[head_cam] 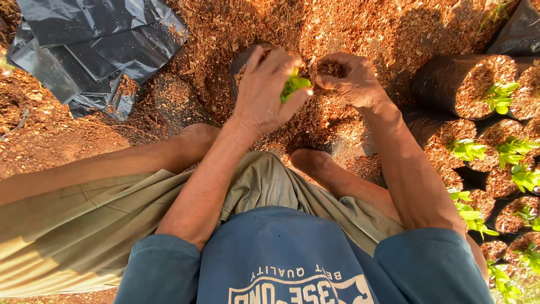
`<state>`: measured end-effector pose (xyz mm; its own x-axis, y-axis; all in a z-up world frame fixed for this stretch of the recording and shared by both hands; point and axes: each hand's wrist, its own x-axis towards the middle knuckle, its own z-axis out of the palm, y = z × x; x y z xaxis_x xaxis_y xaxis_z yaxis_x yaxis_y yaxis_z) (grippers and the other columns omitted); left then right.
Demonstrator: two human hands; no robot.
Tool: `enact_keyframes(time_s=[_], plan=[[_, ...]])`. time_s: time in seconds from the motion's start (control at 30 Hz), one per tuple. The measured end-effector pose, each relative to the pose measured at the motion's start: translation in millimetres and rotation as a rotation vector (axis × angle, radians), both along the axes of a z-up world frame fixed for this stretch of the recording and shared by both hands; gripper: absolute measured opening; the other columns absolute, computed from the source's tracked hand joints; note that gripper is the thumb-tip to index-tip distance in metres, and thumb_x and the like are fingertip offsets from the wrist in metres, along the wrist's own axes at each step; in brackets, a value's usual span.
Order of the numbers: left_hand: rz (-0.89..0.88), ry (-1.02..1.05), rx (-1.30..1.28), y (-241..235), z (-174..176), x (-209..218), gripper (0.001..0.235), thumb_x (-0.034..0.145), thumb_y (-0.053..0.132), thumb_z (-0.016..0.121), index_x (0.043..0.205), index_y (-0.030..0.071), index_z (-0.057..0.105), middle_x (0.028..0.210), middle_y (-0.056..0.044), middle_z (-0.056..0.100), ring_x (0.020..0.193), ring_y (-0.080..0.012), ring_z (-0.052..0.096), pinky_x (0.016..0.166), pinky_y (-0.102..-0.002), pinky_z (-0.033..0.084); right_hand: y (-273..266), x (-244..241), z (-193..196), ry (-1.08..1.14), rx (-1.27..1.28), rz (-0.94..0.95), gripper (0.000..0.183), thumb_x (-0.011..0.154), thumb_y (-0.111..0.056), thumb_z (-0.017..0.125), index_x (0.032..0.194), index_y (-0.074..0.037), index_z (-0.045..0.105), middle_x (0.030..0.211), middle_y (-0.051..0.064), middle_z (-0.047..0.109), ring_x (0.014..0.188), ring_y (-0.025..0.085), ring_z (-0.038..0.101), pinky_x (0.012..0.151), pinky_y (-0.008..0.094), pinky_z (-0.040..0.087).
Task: The person fills a plastic potting bag with wood chips and then transplants a small plant seedling into the bag by hand.
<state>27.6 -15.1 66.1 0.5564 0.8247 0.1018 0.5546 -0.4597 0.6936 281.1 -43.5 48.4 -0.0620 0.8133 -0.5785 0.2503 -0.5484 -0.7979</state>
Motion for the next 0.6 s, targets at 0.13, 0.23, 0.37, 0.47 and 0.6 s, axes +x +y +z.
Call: enact_keyframes(time_s=[0.13, 0.23, 0.37, 0.47, 0.6], plan=[[-0.106, -0.052, -0.007, -16.3, 12.0, -0.5, 0.052, 0.096, 0.042, 0.072, 0.122, -0.002, 0.064, 0.117, -0.019, 0.065, 0.116, -0.036, 0.061, 0.114, -0.053, 0.039, 7.1, -17.3, 20.6, -0.064, -0.084, 0.056, 0.05, 0.089, -0.027, 0.083, 0.129, -0.003, 0.066, 0.094, 0.013, 0.073, 0.081, 0.021, 0.068, 0.075, 0.042, 0.059], [-0.111, -0.063, 0.009, -24.6, 19.0, -7.3, 0.045, 0.088, 0.034, 0.08, 0.115, 0.001, 0.066, 0.11, -0.016, 0.064, 0.109, -0.0353, 0.061, 0.106, -0.049, 0.045, 0.2, -29.6, 16.2, 0.162, -0.001, 0.002, 0.058, 0.091, -0.017, 0.075, 0.14, -0.008, 0.045, 0.118, 0.003, 0.069, 0.107, 0.012, 0.073, 0.094, 0.029, 0.064], [-0.128, -0.037, -0.008, -27.3, 22.8, -14.1, 0.046, 0.085, 0.032, 0.082, 0.114, 0.001, 0.065, 0.109, -0.016, 0.064, 0.106, -0.034, 0.062, 0.1, -0.047, 0.048, -1.0, -59.6, -14.2, -0.085, 0.343, 0.11, 0.038, 0.096, 0.004, 0.059, 0.134, -0.002, 0.062, 0.141, 0.017, 0.065, 0.12, 0.022, 0.072, 0.09, 0.032, 0.066], [-0.094, -0.057, 0.01, -29.1, 18.3, -17.0, 0.045, 0.086, 0.033, 0.081, 0.115, 0.002, 0.066, 0.108, -0.015, 0.064, 0.106, -0.0327, 0.062, 0.101, -0.046, 0.048, 7.0, -68.2, -24.5, -0.343, 0.446, 0.284, 0.028, 0.1, 0.006, 0.062, 0.123, -0.007, 0.073, 0.149, 0.012, 0.062, 0.123, 0.019, 0.071, 0.086, 0.031, 0.065], [-0.087, -0.036, -0.124, -28.8, 6.3, -23.6, 0.046, 0.091, 0.039, 0.081, 0.114, 0.002, 0.067, 0.108, -0.016, 0.065, 0.105, -0.0329, 0.063, 0.1, -0.047, 0.048, 27.2, -73.8, -28.8, -0.466, 0.827, 0.383, 0.035, 0.081, 0.017, 0.062, 0.1, -0.007, 0.077, 0.157, 0.017, 0.053, 0.145, 0.03, 0.051, 0.096, 0.034, 0.067]])
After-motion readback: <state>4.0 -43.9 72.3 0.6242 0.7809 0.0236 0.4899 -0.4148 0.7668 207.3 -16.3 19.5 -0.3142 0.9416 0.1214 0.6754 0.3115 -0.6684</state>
